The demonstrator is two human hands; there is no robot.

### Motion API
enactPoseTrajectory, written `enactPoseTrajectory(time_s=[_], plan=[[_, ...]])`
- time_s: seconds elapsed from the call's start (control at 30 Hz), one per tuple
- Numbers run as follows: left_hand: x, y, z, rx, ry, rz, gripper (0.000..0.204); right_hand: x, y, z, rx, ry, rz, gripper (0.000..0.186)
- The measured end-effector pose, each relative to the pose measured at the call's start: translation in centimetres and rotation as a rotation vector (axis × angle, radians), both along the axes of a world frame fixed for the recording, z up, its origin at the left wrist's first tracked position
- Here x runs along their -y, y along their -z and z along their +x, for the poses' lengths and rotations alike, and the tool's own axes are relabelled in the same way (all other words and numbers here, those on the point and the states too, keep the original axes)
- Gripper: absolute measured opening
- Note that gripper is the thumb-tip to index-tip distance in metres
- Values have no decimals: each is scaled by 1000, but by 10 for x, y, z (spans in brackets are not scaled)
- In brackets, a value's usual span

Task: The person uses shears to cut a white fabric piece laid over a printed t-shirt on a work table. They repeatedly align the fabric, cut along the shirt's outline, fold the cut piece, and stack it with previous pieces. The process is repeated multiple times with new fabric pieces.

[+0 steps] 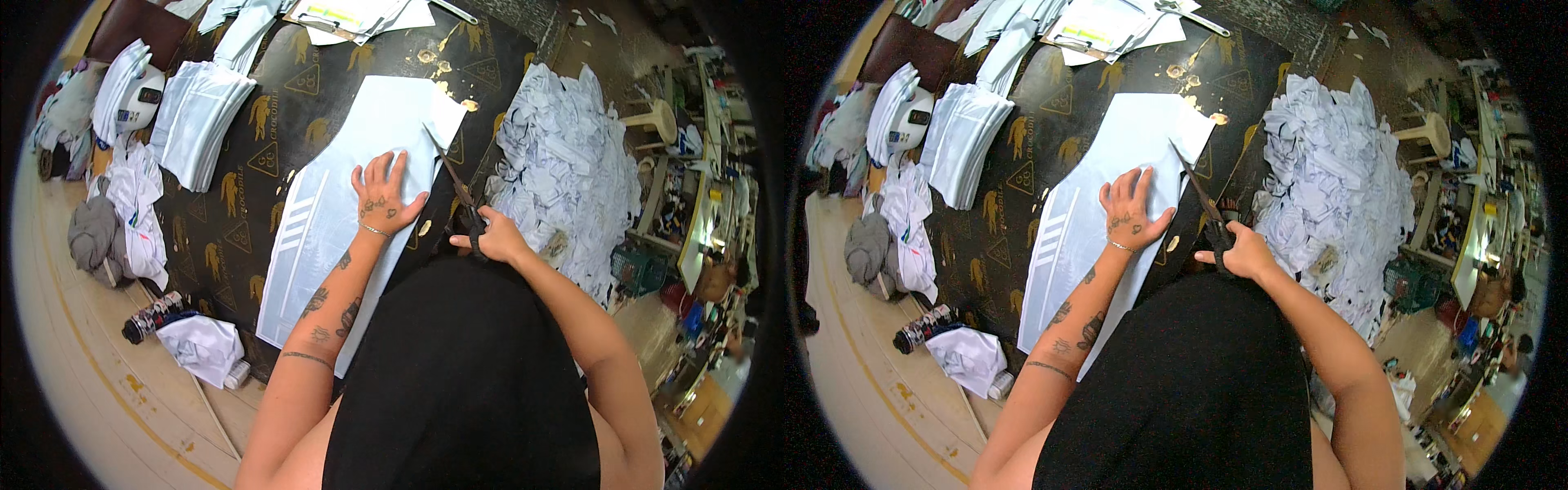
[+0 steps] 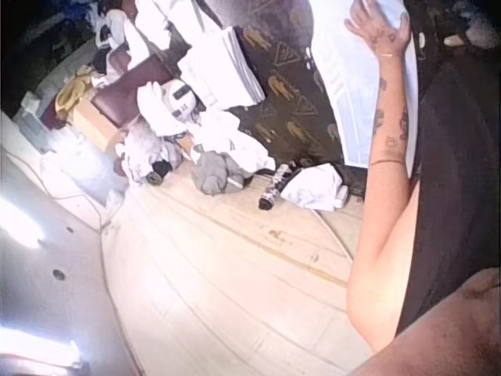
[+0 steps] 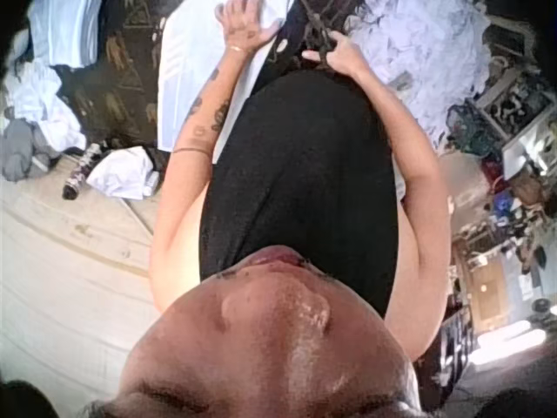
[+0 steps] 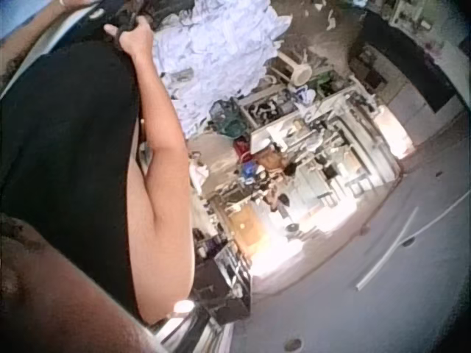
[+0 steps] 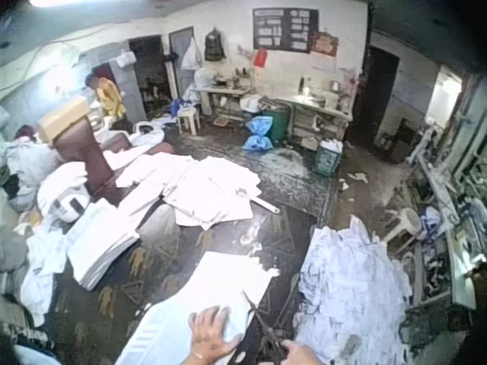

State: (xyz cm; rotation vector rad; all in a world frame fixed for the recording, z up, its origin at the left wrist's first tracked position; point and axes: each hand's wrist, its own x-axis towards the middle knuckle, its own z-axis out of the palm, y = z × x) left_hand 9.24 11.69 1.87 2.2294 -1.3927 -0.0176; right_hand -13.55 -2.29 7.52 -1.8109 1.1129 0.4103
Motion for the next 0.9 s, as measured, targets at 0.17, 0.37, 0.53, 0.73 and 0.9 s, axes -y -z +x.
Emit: enactPoseTrajectory(time_s=[0.17, 0.37, 0.53, 0.73, 0.9], plan=[[-1, 3, 2, -23, -5, -3, 92, -38, 1, 23, 5, 148, 107, 96], [-4, 4, 5, -111, 6, -20, 94, -52, -9, 60, 32, 295, 107, 86], [-7, 2, 9, -178, 10, -65, 91, -49, -7, 87, -66, 328, 156, 82], [-9, 13, 12, -282, -41, -223, 77, -34, 24, 120, -64, 342, 55, 89], [-11, 15, 14, -283, -40, -269, 75, -21, 19, 131, 55, 460, 190, 56]])
